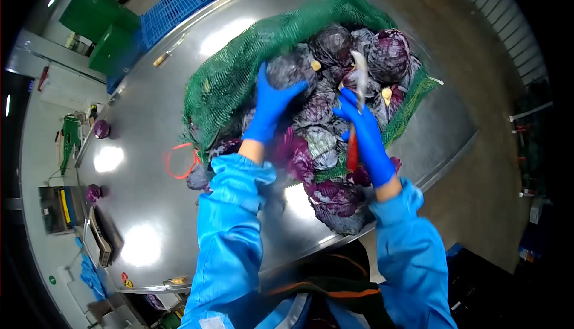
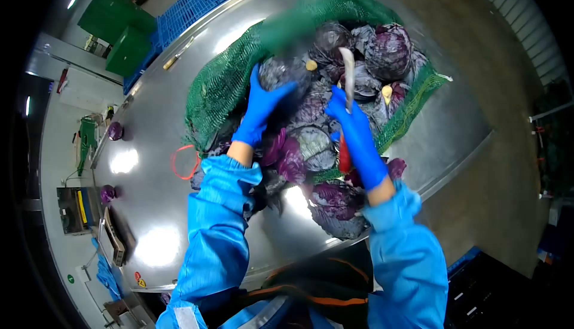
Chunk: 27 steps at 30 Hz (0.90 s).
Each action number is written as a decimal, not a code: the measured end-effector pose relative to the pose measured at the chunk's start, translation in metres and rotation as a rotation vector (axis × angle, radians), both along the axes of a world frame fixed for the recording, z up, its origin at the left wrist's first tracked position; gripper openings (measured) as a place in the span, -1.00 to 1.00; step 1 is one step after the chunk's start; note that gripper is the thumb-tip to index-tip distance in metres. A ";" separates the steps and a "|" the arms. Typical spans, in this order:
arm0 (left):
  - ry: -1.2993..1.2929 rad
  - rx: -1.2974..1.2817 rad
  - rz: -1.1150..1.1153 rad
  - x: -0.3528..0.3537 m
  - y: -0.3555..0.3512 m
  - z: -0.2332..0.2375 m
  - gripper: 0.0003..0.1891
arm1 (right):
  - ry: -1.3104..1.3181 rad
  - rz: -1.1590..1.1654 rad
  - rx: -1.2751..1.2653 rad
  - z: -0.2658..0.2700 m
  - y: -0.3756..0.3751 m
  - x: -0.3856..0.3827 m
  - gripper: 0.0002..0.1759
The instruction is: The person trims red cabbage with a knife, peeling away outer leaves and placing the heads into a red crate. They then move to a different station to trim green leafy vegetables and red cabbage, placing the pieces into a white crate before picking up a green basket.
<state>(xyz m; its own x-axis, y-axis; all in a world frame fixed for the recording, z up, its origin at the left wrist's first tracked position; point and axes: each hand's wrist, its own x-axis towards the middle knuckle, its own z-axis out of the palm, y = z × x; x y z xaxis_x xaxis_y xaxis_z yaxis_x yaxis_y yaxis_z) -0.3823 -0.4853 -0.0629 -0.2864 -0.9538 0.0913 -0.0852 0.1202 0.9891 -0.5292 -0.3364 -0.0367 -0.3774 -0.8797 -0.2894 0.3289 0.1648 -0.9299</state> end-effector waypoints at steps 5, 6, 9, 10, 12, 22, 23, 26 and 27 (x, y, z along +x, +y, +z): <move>0.078 -0.083 -0.122 0.053 0.061 0.041 0.20 | 0.032 0.224 -0.139 0.014 -0.015 0.031 -0.42; 0.159 0.004 -0.122 0.068 0.085 0.065 0.28 | -0.097 0.181 -0.144 0.028 0.007 0.041 -0.43; -0.357 -0.220 -0.248 0.154 0.132 0.086 0.34 | -0.321 0.241 -0.132 0.027 0.077 0.080 -0.56; -0.085 0.046 -0.388 0.185 0.147 0.086 0.31 | -0.316 0.310 -0.123 0.022 0.102 0.094 -0.61; 0.243 0.483 -0.383 0.220 0.179 0.068 0.22 | -0.184 0.514 -0.023 0.010 0.138 0.121 -0.65; -0.487 0.070 -0.215 0.261 0.306 -0.046 0.04 | 0.076 0.417 0.255 -0.056 0.193 0.148 -0.51; -0.499 0.076 -0.202 0.258 0.305 -0.043 0.03 | 0.074 0.397 0.228 -0.055 0.197 0.151 -0.50; -0.571 0.017 -0.144 0.247 0.300 -0.045 0.02 | 0.096 0.367 0.172 -0.049 0.205 0.157 -0.45; -0.523 0.084 -0.132 0.245 0.296 -0.050 0.03 | 0.211 0.399 0.108 -0.051 0.207 0.158 -0.45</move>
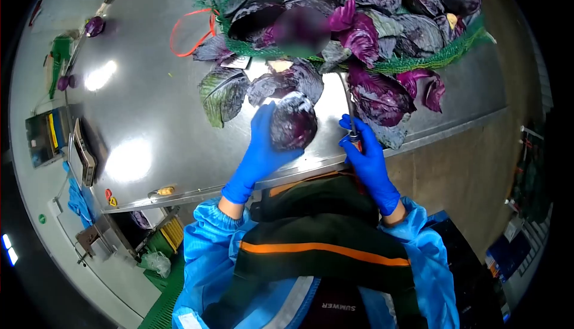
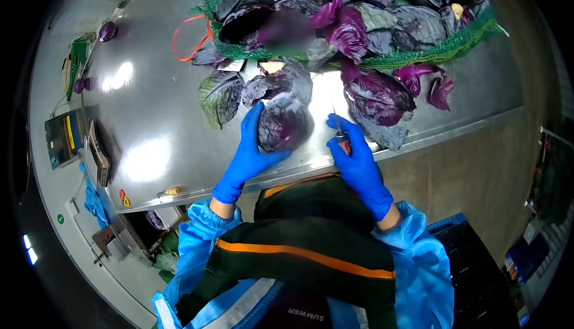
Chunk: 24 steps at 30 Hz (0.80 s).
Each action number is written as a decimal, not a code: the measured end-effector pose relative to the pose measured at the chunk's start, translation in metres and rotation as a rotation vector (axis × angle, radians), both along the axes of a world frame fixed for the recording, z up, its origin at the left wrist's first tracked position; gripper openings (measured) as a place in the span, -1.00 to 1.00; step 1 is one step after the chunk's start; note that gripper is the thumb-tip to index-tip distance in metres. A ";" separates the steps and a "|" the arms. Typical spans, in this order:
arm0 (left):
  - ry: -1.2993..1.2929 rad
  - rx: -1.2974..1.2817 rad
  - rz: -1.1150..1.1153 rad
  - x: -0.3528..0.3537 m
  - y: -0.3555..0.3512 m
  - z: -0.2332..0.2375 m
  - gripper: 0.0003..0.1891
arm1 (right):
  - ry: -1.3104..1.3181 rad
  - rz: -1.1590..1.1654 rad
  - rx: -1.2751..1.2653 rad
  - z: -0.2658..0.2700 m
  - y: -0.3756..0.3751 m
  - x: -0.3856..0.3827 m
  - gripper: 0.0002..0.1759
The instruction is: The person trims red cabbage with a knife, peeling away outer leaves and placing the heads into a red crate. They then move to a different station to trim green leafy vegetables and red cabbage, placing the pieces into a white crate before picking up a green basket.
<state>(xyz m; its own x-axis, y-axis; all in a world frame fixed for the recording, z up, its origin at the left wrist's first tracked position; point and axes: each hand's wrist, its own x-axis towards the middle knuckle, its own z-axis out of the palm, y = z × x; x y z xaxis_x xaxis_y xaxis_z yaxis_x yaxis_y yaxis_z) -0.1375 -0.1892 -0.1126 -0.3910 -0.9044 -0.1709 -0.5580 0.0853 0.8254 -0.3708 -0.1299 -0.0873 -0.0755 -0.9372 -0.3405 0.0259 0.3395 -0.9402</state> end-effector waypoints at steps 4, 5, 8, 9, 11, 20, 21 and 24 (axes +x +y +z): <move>0.170 0.261 0.034 0.005 -0.025 -0.004 0.08 | 0.245 0.122 -0.200 0.008 -0.001 -0.001 -0.43; 0.216 0.328 0.039 0.006 -0.027 0.003 0.09 | 0.261 0.131 -0.215 0.011 0.000 -0.003 -0.43; 0.204 0.334 0.043 0.010 -0.018 -0.001 0.11 | 0.211 0.161 -0.202 0.003 0.002 -0.002 -0.42; 0.194 0.359 0.059 0.011 -0.015 -0.005 0.12 | 0.178 0.172 -0.189 -0.003 0.003 0.000 -0.42; 0.284 0.470 0.129 0.005 -0.018 0.005 0.07 | 0.252 0.279 -0.086 -0.014 0.002 0.002 -0.43; 0.376 0.613 0.214 0.016 -0.026 -0.007 -0.03 | 0.641 0.352 -0.081 -0.059 -0.017 0.036 -0.71; 0.370 0.616 0.220 0.016 -0.028 -0.009 -0.03 | 0.694 0.391 -0.052 -0.059 -0.021 0.036 -0.76; 0.304 0.565 0.142 0.014 -0.038 -0.005 -0.06 | 0.763 0.453 0.005 -0.069 -0.031 0.036 -0.81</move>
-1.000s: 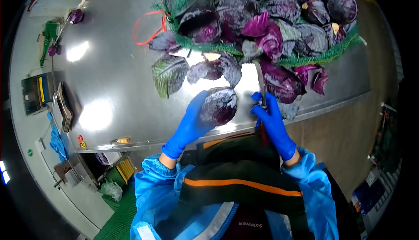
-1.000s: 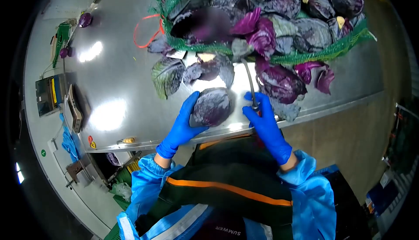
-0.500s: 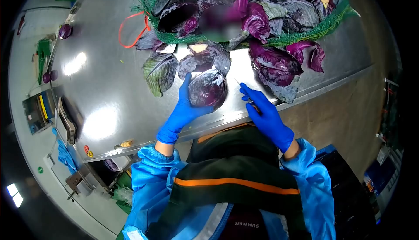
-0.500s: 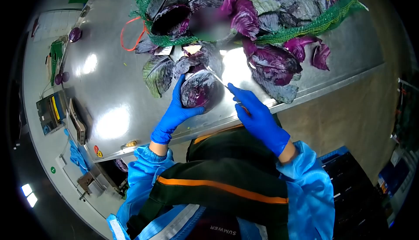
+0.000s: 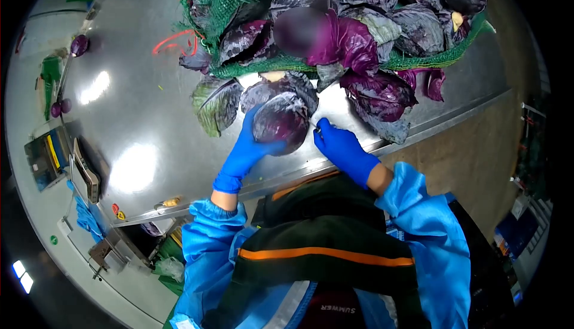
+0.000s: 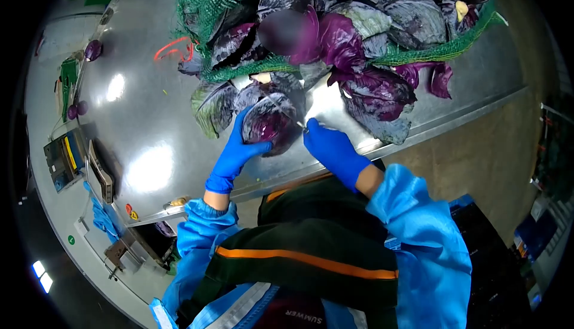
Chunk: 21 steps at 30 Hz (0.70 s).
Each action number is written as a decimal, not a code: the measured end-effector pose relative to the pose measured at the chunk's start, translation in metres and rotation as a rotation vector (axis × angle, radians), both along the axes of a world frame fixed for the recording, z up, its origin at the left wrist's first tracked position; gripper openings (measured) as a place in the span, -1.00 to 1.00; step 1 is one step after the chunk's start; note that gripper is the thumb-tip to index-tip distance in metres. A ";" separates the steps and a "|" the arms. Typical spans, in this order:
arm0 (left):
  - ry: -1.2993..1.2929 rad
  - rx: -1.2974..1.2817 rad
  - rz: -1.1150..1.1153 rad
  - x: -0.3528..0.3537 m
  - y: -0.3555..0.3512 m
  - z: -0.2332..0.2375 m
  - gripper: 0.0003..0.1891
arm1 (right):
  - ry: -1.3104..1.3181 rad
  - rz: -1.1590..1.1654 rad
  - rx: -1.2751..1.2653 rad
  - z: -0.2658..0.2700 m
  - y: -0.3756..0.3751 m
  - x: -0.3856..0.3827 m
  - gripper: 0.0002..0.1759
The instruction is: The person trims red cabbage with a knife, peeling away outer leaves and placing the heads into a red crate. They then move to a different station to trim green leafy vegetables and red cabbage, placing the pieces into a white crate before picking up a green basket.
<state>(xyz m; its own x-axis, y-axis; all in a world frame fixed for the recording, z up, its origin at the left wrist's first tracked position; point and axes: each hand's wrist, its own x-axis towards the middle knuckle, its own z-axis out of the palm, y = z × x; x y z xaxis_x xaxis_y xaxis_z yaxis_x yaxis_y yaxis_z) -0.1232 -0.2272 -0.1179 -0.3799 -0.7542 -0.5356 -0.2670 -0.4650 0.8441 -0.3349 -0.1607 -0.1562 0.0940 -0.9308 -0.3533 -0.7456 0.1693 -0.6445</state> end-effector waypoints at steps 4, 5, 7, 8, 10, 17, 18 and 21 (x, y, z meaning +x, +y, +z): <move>0.013 0.159 0.033 -0.005 -0.027 0.009 -0.14 | -0.014 -0.030 0.107 -0.017 -0.019 0.000 -0.76; 0.002 0.175 0.029 -0.006 -0.033 0.012 -0.13 | -0.015 -0.026 0.080 -0.015 -0.027 -0.001 -0.76; -0.101 0.152 -0.015 -0.002 -0.029 0.016 -0.14 | -0.084 -0.053 0.102 -0.017 -0.019 0.003 -0.75; -0.085 0.134 -0.039 -0.001 -0.030 0.015 -0.15 | -0.071 -0.064 0.131 -0.017 -0.019 0.004 -0.75; -0.053 0.125 -0.080 0.003 -0.031 0.007 -0.17 | -0.042 -0.080 0.217 -0.015 -0.012 0.010 -0.76; 0.197 -0.053 -0.087 0.006 -0.029 -0.001 -0.05 | -0.502 -0.235 0.269 -0.008 -0.028 -0.019 -0.45; 0.262 -0.180 -0.137 0.005 -0.020 -0.005 0.00 | -0.618 -0.317 0.386 0.011 -0.024 -0.025 -0.39; 0.261 -0.211 -0.299 -0.009 -0.035 0.039 0.00 | -0.535 -0.297 0.340 0.054 -0.029 -0.038 -0.43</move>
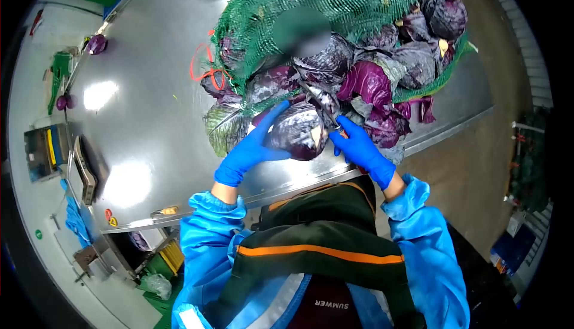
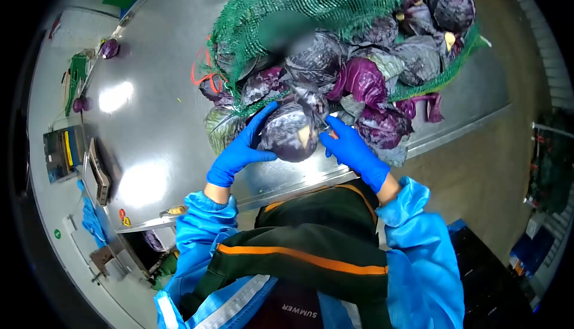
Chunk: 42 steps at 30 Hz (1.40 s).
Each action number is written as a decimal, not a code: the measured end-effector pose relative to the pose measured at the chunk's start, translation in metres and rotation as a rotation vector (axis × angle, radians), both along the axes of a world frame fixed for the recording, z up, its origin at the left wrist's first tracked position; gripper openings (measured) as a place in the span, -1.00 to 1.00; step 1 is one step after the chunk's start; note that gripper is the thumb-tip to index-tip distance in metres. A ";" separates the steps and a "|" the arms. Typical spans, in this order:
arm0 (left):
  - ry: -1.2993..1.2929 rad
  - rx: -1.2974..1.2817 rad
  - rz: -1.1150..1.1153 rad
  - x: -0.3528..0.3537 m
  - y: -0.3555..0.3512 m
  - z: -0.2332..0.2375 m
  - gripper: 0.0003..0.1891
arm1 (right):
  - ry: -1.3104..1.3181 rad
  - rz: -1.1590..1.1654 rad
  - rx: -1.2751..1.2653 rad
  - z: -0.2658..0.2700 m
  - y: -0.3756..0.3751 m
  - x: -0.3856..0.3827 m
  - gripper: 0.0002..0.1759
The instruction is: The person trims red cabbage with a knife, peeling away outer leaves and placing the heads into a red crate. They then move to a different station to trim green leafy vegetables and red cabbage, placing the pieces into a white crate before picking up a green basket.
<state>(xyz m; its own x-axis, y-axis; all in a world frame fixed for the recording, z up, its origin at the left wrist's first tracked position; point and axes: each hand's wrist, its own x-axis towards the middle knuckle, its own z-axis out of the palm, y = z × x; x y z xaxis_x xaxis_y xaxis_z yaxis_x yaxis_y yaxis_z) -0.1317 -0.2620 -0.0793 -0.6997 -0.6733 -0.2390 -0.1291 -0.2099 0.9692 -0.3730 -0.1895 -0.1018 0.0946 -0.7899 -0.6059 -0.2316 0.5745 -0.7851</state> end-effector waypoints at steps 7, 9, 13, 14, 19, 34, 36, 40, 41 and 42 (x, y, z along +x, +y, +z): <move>-0.233 -0.053 0.343 0.005 0.038 -0.041 -0.42 | -0.219 -0.559 -0.074 0.006 0.000 0.018 -0.62; -0.246 0.032 0.458 0.012 0.048 -0.052 -0.46 | -0.030 -0.294 -0.084 0.011 0.020 0.031 -0.57; -0.386 -0.479 0.769 0.021 0.059 -0.052 -0.36 | 0.309 0.031 -0.363 -0.015 0.043 0.063 -0.33; -0.460 -0.714 0.640 0.031 0.064 -0.029 -0.37 | 0.288 -0.024 -0.488 -0.024 0.040 0.065 -0.33; -0.553 -0.939 -0.098 0.036 0.095 -0.002 -0.38 | 0.201 -0.065 -0.509 -0.020 0.005 0.065 -0.42; -0.459 -0.766 0.509 0.016 0.080 -0.032 -0.19 | 0.439 0.322 -0.639 0.022 0.019 0.075 -0.55; -0.431 -0.796 0.480 0.017 0.076 -0.038 -0.21 | 0.517 0.413 -0.506 0.013 -0.006 0.074 -0.57; -0.373 -0.795 0.407 0.023 0.068 -0.039 -0.23 | 0.434 0.262 -0.495 -0.012 -0.041 0.056 -0.61; -0.390 -0.766 0.370 0.026 0.069 -0.036 -0.22 | 0.432 0.231 -0.538 -0.017 -0.043 0.058 -0.59; -0.368 -0.757 0.365 0.029 0.073 -0.034 -0.22 | 0.463 0.231 -0.479 -0.019 -0.040 0.057 -0.59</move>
<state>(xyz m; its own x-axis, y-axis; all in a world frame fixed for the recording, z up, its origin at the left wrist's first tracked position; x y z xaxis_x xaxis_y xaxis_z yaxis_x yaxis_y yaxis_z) -0.1032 -0.1890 -0.1131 -0.3795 -0.9054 0.1902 -0.5075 0.3757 0.7754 -0.3156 -0.2296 -0.1210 0.1088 -0.9705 -0.2149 -0.6775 0.0858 -0.7305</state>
